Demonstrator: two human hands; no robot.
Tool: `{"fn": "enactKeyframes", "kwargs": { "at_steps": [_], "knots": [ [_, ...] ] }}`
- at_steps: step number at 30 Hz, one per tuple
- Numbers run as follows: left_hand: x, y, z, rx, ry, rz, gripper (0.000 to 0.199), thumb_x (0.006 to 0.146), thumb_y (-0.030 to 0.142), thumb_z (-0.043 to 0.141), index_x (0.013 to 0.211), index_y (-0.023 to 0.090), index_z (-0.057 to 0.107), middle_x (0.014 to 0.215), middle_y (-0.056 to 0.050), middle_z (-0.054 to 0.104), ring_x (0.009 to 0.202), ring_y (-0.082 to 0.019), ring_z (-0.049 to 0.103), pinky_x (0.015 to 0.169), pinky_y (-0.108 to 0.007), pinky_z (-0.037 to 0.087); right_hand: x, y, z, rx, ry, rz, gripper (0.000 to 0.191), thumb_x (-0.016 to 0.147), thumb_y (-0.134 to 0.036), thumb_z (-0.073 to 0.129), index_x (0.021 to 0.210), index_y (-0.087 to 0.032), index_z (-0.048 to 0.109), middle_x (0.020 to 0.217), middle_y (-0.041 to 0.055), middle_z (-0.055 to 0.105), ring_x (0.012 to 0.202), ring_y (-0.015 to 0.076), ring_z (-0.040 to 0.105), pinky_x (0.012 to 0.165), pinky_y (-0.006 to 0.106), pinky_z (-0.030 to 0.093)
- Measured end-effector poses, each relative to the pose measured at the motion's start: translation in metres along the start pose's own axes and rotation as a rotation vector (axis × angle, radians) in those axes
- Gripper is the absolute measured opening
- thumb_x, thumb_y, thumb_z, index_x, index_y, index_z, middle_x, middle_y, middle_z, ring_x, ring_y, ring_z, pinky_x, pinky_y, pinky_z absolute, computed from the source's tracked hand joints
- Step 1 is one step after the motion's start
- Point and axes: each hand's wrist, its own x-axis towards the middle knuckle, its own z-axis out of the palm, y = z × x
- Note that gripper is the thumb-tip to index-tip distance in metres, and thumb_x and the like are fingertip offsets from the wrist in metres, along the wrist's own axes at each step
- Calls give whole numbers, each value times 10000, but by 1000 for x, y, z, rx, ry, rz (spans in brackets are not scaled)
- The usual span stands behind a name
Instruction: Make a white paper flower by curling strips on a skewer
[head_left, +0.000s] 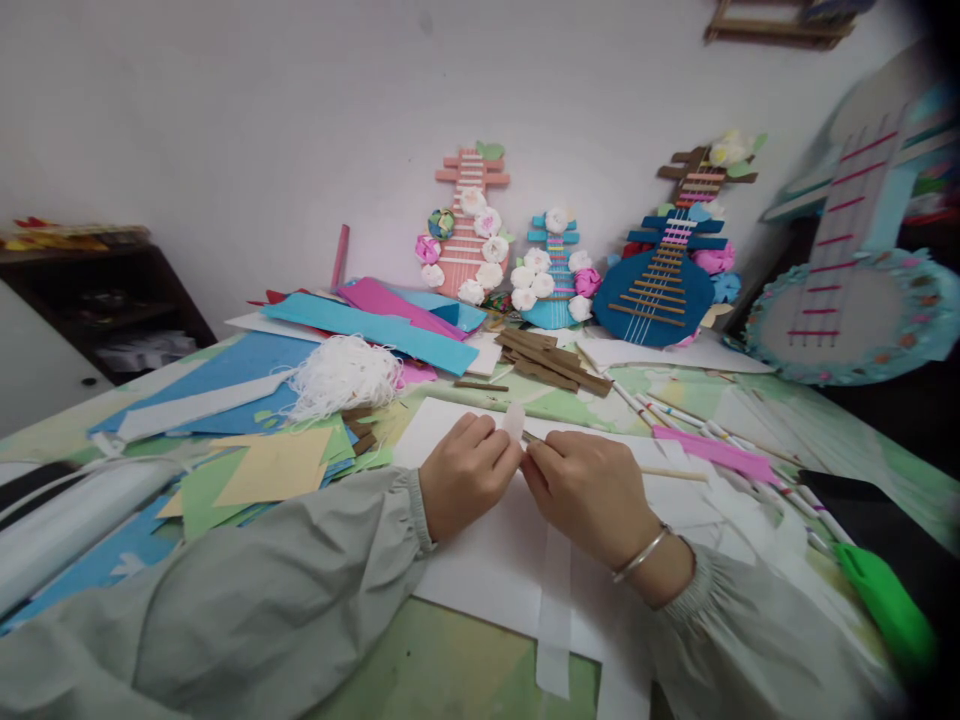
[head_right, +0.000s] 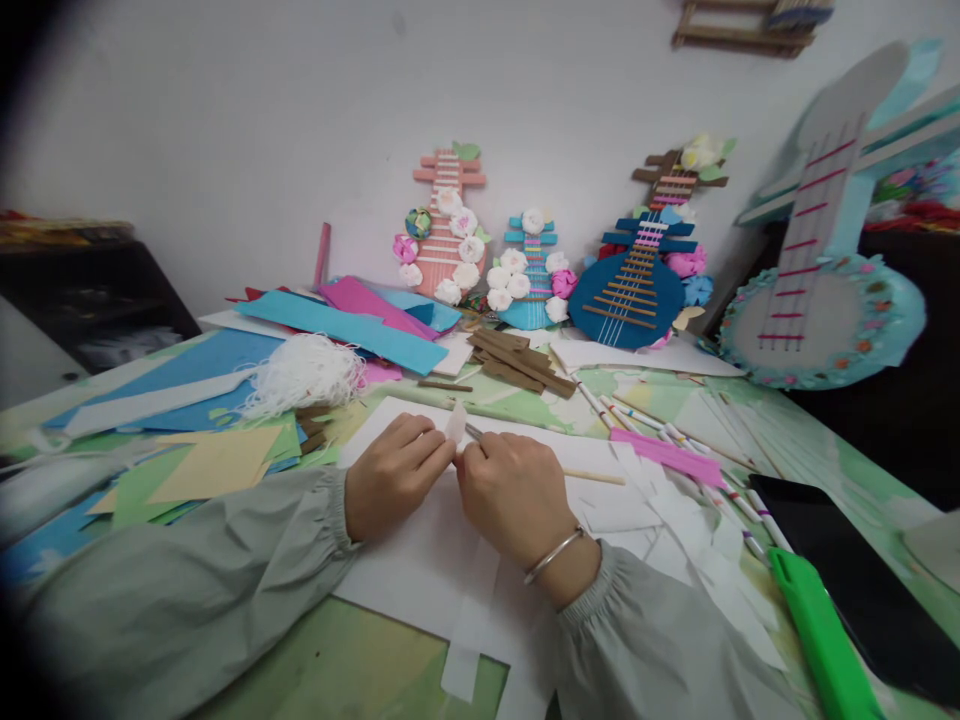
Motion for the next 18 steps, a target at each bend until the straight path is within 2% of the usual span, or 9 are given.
{"fn": "enactKeyframes", "kwargs": {
  "at_steps": [8, 12, 18],
  "knots": [
    [-1, 0, -1, 33, 38, 16, 212, 863, 78, 425, 721, 129, 573, 669, -54, 544, 730, -201, 476, 642, -353, 335, 1, -3, -3, -4, -12, -9, 256, 759, -167, 582, 505, -163, 548, 493, 12, 531, 462, 111, 399, 511, 292, 122],
    [-1, 1, -1, 3, 47, -26, 265, 874, 84, 406, 654, 141, 542, 627, -48, 519, 697, -189, 457, 631, -343, 324, 1, -4, -4, -9, -3, -12, 279, 783, -195, 576, 506, -167, 554, 492, 16, 534, 465, 117, 401, 514, 299, 123],
    [-1, 2, -2, -117, 41, -79, 293, 861, 73, 377, 615, 149, 516, 615, -51, 517, 659, -180, 438, 623, -341, 309, 2, -3, -7, 0, 18, -90, 278, 783, -198, 593, 510, -165, 545, 503, 17, 536, 498, 122, 427, 529, 307, 174]
  ]
}}
